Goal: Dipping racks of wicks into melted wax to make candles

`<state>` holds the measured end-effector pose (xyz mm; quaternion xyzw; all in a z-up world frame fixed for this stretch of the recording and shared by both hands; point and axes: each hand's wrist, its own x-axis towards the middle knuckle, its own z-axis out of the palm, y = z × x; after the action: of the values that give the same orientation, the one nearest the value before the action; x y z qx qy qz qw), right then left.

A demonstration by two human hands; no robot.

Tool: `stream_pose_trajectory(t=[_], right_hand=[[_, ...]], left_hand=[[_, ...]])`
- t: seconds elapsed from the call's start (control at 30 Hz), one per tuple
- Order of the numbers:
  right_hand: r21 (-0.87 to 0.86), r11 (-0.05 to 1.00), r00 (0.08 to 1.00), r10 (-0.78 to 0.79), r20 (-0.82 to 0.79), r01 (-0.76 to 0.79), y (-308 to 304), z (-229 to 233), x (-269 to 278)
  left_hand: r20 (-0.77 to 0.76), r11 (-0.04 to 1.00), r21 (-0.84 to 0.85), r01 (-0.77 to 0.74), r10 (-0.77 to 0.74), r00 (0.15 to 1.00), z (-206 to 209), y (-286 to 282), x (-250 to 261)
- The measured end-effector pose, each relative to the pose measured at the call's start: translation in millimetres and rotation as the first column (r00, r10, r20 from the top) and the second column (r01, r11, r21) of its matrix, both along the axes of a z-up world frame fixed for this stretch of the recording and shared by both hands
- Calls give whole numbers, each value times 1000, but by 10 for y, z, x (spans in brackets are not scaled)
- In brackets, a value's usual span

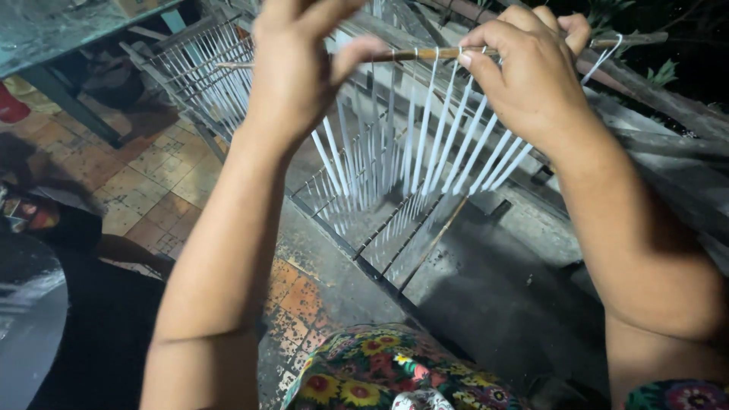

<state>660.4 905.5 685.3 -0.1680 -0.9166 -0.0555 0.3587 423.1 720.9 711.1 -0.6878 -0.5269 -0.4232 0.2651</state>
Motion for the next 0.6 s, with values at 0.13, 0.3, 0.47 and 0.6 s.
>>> stream_pose_trajectory(t=[0.13, 0.3, 0.47, 0.6], right_hand=[[-3, 1000, 1000, -18, -25, 18, -17, 17, 66], [24, 1000, 1000, -14, -23, 15, -45, 28, 79], [57, 998, 999, -25, -23, 27, -58, 56, 61], [50, 999, 1000, -12, -26, 13, -97, 73, 45]], left_hand=[[271, 996, 22, 84, -87, 959, -114, -382, 220], [647, 876, -376, 301, 16, 763, -630, -401, 532], [729, 880, -361, 308, 60, 682, -1044, -225, 530], [750, 862, -391, 323, 94, 655, -1235, -186, 501]])
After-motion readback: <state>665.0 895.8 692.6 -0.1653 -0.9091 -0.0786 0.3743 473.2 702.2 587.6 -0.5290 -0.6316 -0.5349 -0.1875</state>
